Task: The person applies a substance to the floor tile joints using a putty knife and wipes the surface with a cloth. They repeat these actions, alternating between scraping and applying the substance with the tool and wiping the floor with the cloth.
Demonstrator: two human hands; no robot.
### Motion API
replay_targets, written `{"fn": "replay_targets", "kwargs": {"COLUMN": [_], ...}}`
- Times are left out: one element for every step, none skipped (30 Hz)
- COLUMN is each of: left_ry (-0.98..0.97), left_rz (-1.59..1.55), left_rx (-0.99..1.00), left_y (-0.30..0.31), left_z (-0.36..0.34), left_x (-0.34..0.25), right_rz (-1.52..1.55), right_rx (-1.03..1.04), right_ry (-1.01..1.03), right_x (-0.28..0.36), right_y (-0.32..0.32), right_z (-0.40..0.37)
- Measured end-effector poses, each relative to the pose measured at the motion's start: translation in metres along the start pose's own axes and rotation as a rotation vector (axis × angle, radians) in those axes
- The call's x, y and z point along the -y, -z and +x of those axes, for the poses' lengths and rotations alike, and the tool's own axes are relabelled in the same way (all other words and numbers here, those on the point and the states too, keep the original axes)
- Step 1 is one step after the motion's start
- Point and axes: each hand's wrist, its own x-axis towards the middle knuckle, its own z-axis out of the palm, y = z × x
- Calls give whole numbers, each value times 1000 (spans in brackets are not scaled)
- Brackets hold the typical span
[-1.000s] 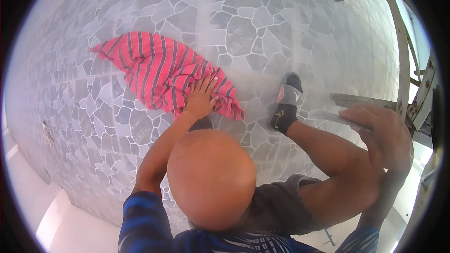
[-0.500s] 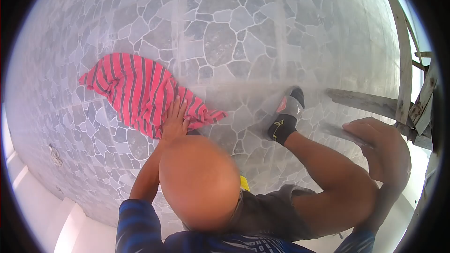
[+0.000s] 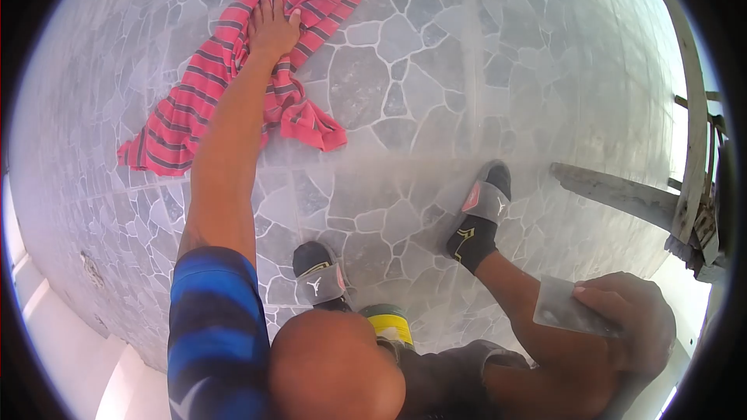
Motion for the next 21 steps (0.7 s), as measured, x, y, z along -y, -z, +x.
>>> {"fn": "replay_targets", "kwargs": {"left_ry": [-31,-101,-171,-267,-317,-258,-237,-146,-145,-142,-165,-185,-208,-225,-247,-311,-315,-316,-289,-261,-264], "left_rz": [-13,2,15,-25,-39,-112,-175,-207,-229,-257,-187,-114,-42,-31,-96,-81,-81,-5,33,69,52], "left_rx": [-55,-94,-130,-139,-49,110,220,349,380,413,383,355,328,220,95,-32,-82,-143,-171,-205,-206], "left_y": [-4,-2,2,15,36,58,70,79,81,79,75,73,69,57,46,31,20,8,-4,-1,-1], "left_z": [0,-9,-27,-66,-117,-174,-226,-273,-298,-308,-296,-273,-245,-201,-153,-103,-52,-3,34,56,53], "left_x": [4,3,2,-2,-8,-14,-11,-9,-4,0,-3,-6,-8,-9,-10,-6,-4,1,4,0,2], "right_rz": [4,6,8,7,11,16,18,26,27,25,23,24,23,23,23,27,23,24,19,15,14], "right_rx": [5,8,15,21,29,33,38,42,50,59,63,68,75,83,93,101,101,96,90,85,82], "right_ry": [-7,-13,-21,-25,-30,-33,-36,-43,-47,-53,-54,-52,-55,-57,-61,-57,-53,-53,-51,-48,-47], "right_x": [-2,-6,-10,-13,-17,-21,-25,-27,-29,-33,-35,-35,-35,-35,-33,-32,-31,-29,-26,-24,-22], "right_y": [0,1,3,5,7,9,12,11,12,15,15,12,10,9,8,7,9,9,9,9,9], "right_z": [3,6,10,14,18,22,26,30,36,39,43,47,51,53,55,57,56,55,54,53,52]}}
